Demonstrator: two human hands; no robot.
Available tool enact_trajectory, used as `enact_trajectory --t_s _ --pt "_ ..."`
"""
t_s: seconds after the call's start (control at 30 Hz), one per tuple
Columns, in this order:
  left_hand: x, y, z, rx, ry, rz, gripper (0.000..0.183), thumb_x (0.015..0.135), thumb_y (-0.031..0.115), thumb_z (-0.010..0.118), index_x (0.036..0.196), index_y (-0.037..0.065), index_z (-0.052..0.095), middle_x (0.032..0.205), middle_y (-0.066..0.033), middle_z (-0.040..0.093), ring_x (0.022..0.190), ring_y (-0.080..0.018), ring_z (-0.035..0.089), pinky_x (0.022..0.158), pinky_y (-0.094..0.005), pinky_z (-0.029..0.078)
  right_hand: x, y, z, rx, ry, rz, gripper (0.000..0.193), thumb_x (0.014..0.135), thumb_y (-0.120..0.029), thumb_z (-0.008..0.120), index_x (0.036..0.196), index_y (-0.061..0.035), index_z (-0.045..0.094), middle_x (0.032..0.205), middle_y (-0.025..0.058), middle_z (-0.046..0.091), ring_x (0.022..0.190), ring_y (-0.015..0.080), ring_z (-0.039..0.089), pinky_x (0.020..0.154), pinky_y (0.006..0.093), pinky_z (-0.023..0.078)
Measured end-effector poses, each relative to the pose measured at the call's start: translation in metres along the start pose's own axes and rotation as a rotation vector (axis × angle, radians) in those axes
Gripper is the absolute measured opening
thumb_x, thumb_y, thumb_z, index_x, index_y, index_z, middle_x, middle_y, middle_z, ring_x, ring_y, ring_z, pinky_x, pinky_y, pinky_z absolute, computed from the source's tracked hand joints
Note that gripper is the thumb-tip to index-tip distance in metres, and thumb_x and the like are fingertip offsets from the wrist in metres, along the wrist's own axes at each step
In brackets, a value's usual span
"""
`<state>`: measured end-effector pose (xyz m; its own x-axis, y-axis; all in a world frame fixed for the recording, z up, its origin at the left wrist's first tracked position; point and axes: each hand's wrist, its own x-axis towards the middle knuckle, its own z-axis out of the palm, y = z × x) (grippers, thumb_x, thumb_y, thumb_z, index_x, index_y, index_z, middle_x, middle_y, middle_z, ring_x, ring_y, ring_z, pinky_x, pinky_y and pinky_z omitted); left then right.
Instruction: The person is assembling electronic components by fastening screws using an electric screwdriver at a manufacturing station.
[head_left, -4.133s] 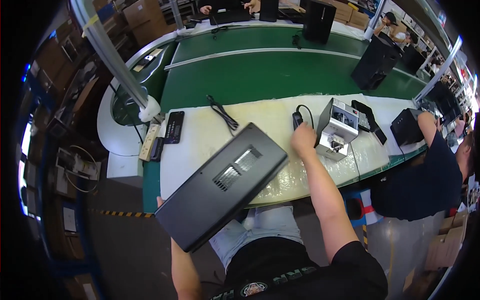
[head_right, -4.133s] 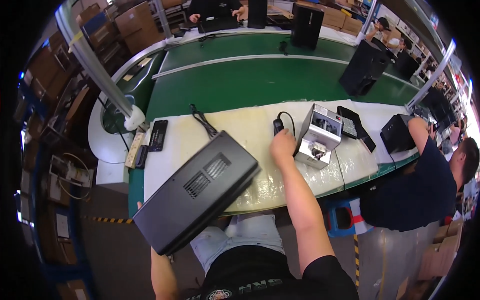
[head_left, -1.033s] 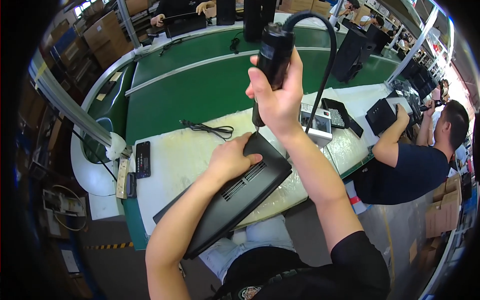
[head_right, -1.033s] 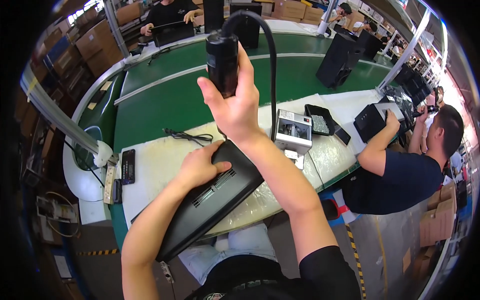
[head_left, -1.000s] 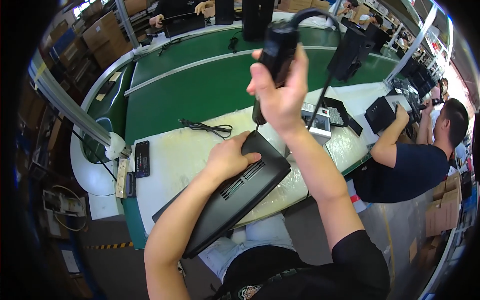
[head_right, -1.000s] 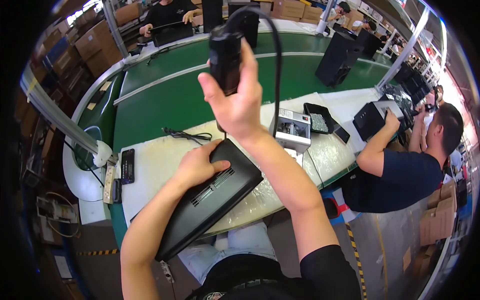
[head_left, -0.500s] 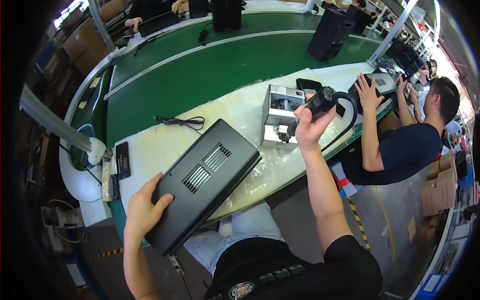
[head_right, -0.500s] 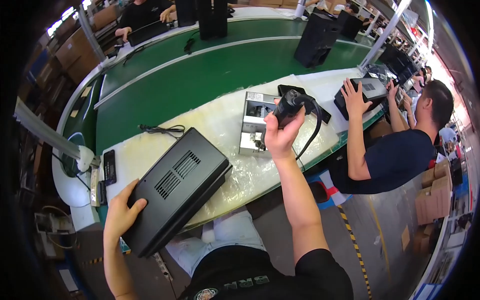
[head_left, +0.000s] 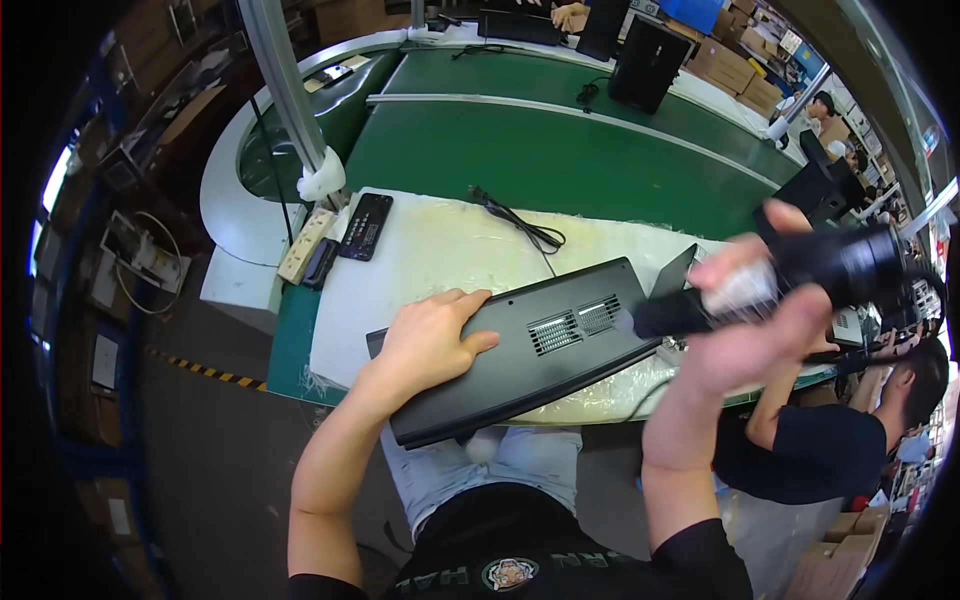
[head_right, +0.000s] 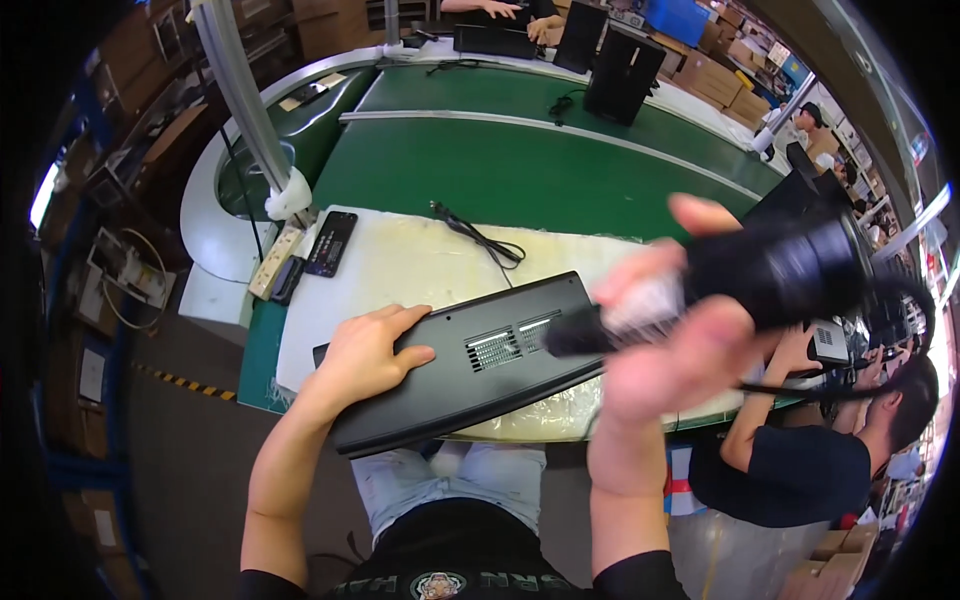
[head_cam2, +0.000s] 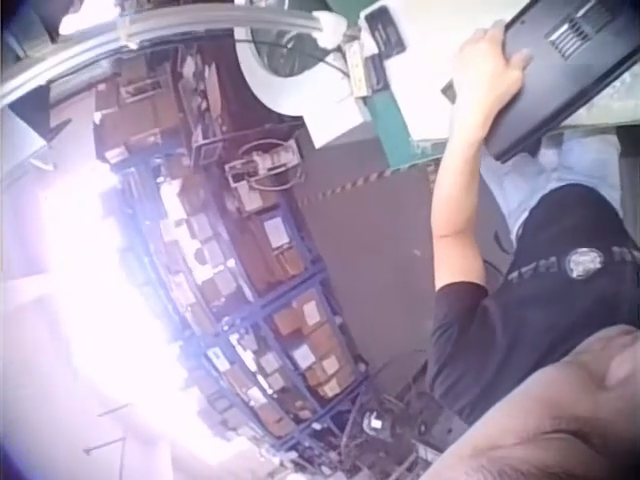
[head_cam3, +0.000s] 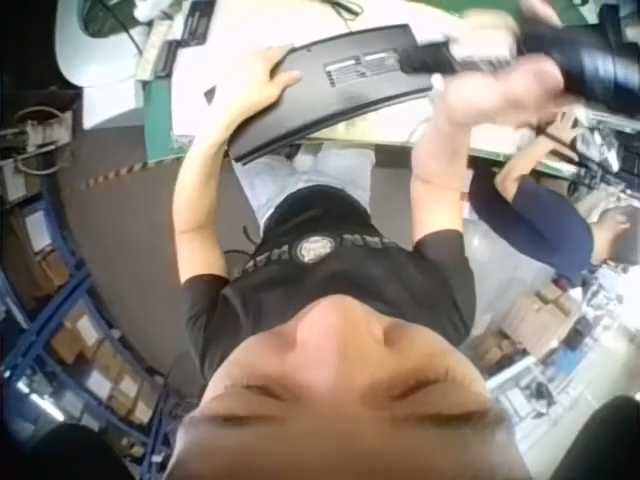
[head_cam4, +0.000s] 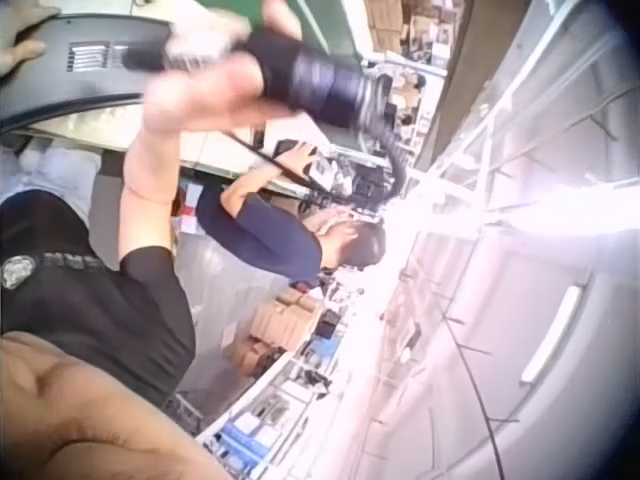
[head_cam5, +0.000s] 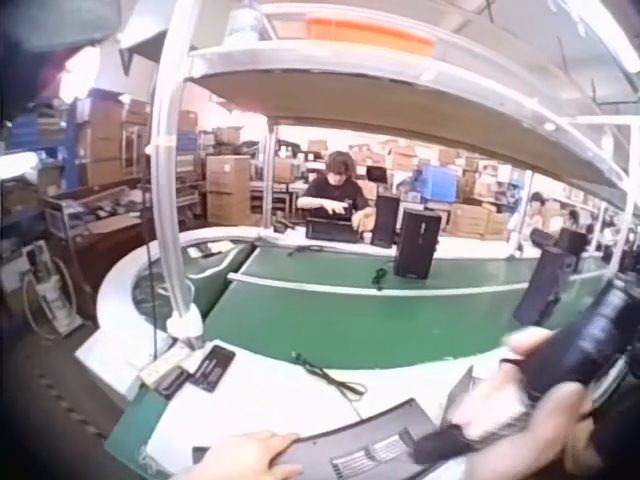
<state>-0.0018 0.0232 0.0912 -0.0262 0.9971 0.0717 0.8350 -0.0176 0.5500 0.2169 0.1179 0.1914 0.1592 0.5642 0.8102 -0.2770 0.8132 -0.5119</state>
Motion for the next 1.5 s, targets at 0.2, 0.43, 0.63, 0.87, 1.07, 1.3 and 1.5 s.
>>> enact_trajectory --t_s 0.2,0.43,0.63,0.87,1.07,1.3,1.5 --pt "0.003 -0.003 0.003 -0.002 0.028 0.046 0.042 0.082 0.033 0.067 0.112 0.004 0.061 0.095 -0.0177 0.065 0.090 -0.0356 0.063 0.079 -0.0442 0.050 -0.012 0.039 0.080 0.058 -0.213 -0.134 0.052 0.097 -0.033 0.050 0.130 -0.0011 0.025 0.107 0.0217 0.058 0.052 0.0160 0.057 0.044 0.0237 0.046" --pt "0.004 -0.007 0.005 -0.022 0.062 0.082 0.042 0.082 0.032 0.068 0.111 0.003 0.061 0.088 -0.0165 0.064 0.084 -0.0342 0.065 0.073 -0.0435 0.051 -0.025 0.054 0.087 0.031 -0.271 -0.080 0.051 0.097 -0.031 0.052 0.129 -0.0006 0.026 0.106 0.0202 0.058 0.052 0.0150 0.057 0.046 0.0250 0.047" --pt "0.004 -0.005 0.002 -0.022 -0.003 0.024 0.046 0.080 0.032 0.069 0.118 0.006 0.061 0.091 -0.0155 0.064 0.087 -0.0354 0.062 0.075 -0.0434 0.049 -0.035 0.060 0.090 0.016 -0.304 -0.049 0.056 0.097 -0.039 0.052 0.127 0.0011 0.026 0.105 0.0199 0.059 0.053 0.0144 0.058 0.047 0.0249 0.047" --pt "0.004 -0.005 0.004 -0.005 0.015 0.040 0.046 0.080 0.031 0.070 0.118 0.005 0.060 0.090 -0.0152 0.064 0.086 -0.0356 0.063 0.074 -0.0439 0.050 -0.042 0.068 0.088 0.028 -0.294 -0.013 0.061 0.096 -0.044 0.052 0.129 0.0006 0.027 0.104 0.0189 0.060 0.053 0.0139 0.058 0.047 0.0234 0.046" --pt "0.001 -0.004 0.004 0.013 0.052 0.041 0.047 0.081 0.031 0.069 0.117 0.003 0.060 0.095 -0.0164 0.066 0.089 -0.0350 0.064 0.078 -0.0429 0.051 -0.044 0.073 0.087 0.087 -0.291 0.037 0.059 0.097 -0.042 0.053 0.131 0.0000 0.028 0.106 0.0185 0.060 0.056 0.0143 0.058 0.050 0.0241 0.047" --pt "-0.011 -0.016 -0.007 -0.194 0.246 0.087 0.034 0.083 0.018 0.071 0.111 0.001 0.063 0.110 -0.0171 0.066 0.100 -0.0348 0.063 0.087 -0.0371 0.049 -0.003 0.046 0.064 0.108 -0.236 -0.194 0.054 0.099 -0.035 0.050 0.134 -0.0002 0.027 0.116 0.0270 0.057 0.055 0.0167 0.058 0.046 0.0253 0.048" --pt "-0.048 -0.114 0.036 -0.981 0.610 -0.164 0.055 0.104 0.043 0.031 0.109 -0.003 0.062 0.103 -0.0142 0.068 0.096 -0.0224 0.064 0.091 -0.0364 0.048 0.011 0.013 -0.087 -0.473 0.130 -0.363 0.053 0.098 -0.033 0.049 0.133 0.0009 0.027 0.107 0.0254 0.057 0.054 0.0164 0.057 0.051 0.0270 0.049"
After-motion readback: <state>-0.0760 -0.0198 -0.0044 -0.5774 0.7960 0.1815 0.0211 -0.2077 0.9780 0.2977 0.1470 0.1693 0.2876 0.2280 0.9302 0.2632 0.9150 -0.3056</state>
